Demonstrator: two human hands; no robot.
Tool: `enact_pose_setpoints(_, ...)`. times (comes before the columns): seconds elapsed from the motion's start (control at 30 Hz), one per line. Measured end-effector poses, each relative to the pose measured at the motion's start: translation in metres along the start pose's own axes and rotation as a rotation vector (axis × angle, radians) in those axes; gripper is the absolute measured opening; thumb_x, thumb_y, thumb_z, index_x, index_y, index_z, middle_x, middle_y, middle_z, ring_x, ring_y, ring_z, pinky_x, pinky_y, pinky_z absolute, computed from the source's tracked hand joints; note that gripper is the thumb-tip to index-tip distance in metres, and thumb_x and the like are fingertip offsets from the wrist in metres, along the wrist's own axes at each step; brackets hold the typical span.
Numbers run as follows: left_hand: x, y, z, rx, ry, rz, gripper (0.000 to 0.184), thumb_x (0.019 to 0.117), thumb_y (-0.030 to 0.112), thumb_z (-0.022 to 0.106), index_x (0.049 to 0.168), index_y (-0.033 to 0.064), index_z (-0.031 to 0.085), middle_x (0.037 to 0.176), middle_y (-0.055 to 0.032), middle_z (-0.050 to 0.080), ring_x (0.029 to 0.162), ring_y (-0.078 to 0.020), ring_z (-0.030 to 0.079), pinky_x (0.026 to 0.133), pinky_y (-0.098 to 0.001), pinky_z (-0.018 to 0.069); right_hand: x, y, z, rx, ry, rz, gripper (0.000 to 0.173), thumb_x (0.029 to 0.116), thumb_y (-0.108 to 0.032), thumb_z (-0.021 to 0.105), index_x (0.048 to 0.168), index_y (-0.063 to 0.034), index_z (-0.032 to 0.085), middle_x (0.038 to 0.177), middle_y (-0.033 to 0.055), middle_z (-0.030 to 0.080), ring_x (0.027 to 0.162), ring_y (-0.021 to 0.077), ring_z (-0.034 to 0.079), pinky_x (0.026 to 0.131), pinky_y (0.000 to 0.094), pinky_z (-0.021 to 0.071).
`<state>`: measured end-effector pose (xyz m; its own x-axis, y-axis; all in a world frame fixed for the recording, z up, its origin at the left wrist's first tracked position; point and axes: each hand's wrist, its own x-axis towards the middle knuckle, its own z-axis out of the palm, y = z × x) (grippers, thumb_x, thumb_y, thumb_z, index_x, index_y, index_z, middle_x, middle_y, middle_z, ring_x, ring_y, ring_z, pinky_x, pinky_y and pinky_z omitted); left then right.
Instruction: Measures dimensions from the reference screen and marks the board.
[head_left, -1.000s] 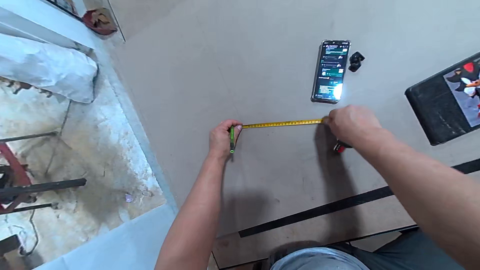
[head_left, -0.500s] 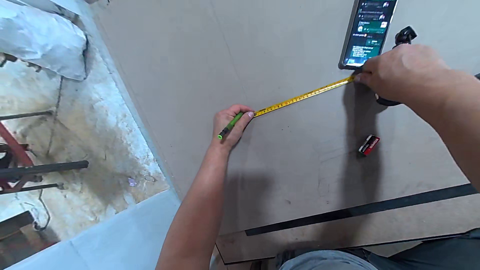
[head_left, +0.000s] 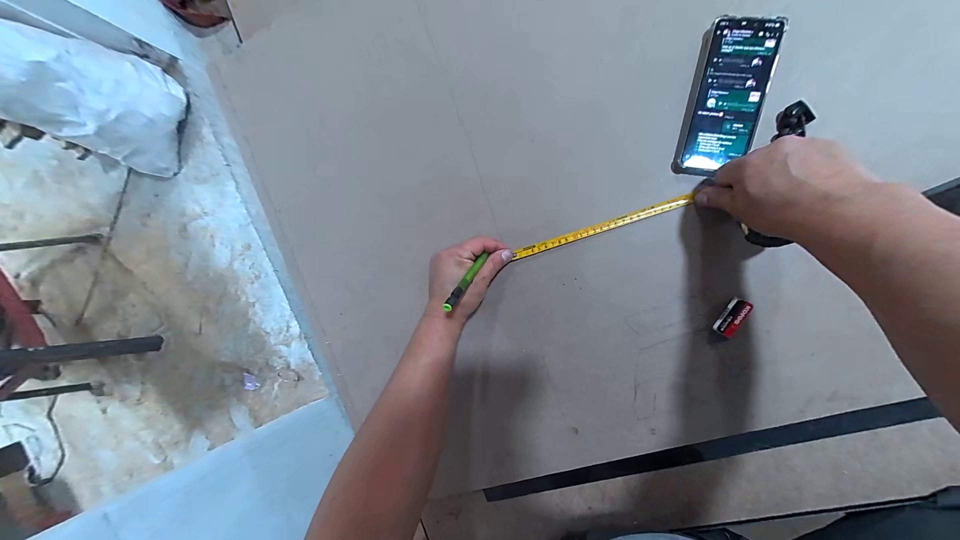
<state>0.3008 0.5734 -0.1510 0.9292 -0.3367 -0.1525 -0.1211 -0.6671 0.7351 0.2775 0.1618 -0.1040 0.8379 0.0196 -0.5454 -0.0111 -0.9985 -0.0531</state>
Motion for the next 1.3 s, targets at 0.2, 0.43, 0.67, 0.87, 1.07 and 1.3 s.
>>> enact_pose_setpoints(0.2,-0.007,0.005,0.004,0.032,0.012,0.011,0.017,0.0983,0.031,0.07,0.104,0.017,0.078,0.093,0.0037,0.076,0.08,-0.0021,0.068,0.076,-0.0279,0.0571,-0.002,-0.004,0.003,-0.029,-0.054,-0.073,0.051,0.1051,-0.054,0.049,0.091,-0.0117,0.073,0.088,0.0167,0.07,0.09,0.0405,0.069,0.07,0.0633,0.0529)
enact_pose_setpoints(0.43,-0.024,0.005,0.01,0.086,0.026,0.019,0.019,0.0978,0.032,0.071,0.104,0.0166,0.078,0.097,0.0011,0.075,0.086,-0.0055,0.068,0.079,-0.0299,0.0562,0.0,-0.006,0.001,-0.002,-0.14,-0.102,0.049,0.1056,-0.054,0.048,0.096,-0.0136,0.074,0.09,0.0131,0.07,0.092,0.0359,0.069,0.074,0.0603,0.0533)
enact_pose_setpoints(0.67,-0.025,0.005,0.006,0.088,0.0,0.063,0.019,0.0973,0.031,0.071,0.103,0.0139,0.078,0.099,-0.0003,0.074,0.092,-0.0081,0.067,0.085,-0.031,0.0548,0.01,-0.006,-0.003,-0.022,-0.201,-0.129,0.051,0.1035,-0.055,0.052,0.088,-0.0109,0.072,0.088,0.0138,0.068,0.092,0.0357,0.068,0.077,0.06,0.0529)
enact_pose_setpoints(0.87,-0.027,0.006,0.004,0.11,-0.012,0.089,0.018,0.0964,0.031,0.072,0.101,0.014,0.079,0.095,-0.0001,0.074,0.091,-0.0092,0.065,0.084,-0.0302,0.0516,0.014,-0.006,-0.004,-0.036,-0.25,-0.144,0.052,0.1034,-0.056,0.052,0.086,-0.0107,0.072,0.086,0.0136,0.068,0.09,0.0352,0.068,0.077,0.0596,0.0526)
enact_pose_setpoints(1.07,-0.026,0.007,0.002,0.1,-0.023,0.065,0.019,0.0959,0.032,0.073,0.1,0.0141,0.078,0.095,-0.0002,0.074,0.091,-0.009,0.065,0.085,-0.0302,0.0513,0.012,-0.009,-0.007,-0.035,-0.262,-0.131,0.052,0.1036,-0.055,0.053,0.086,-0.0098,0.072,0.088,0.0142,0.068,0.092,0.035,0.068,0.079,0.0596,0.0524)
enact_pose_setpoints(1.3,-0.025,0.003,0.003,0.062,-0.014,0.051,0.017,0.096,0.028,0.072,0.1,0.0132,0.078,0.094,0.0,0.074,0.088,-0.0072,0.066,0.083,-0.0289,0.0534,0.013,-0.008,-0.006,-0.039,-0.276,-0.143,0.052,0.1041,-0.054,0.052,0.089,-0.0086,0.073,0.089,0.0158,0.069,0.093,0.0373,0.068,0.08,0.0622,0.0516)
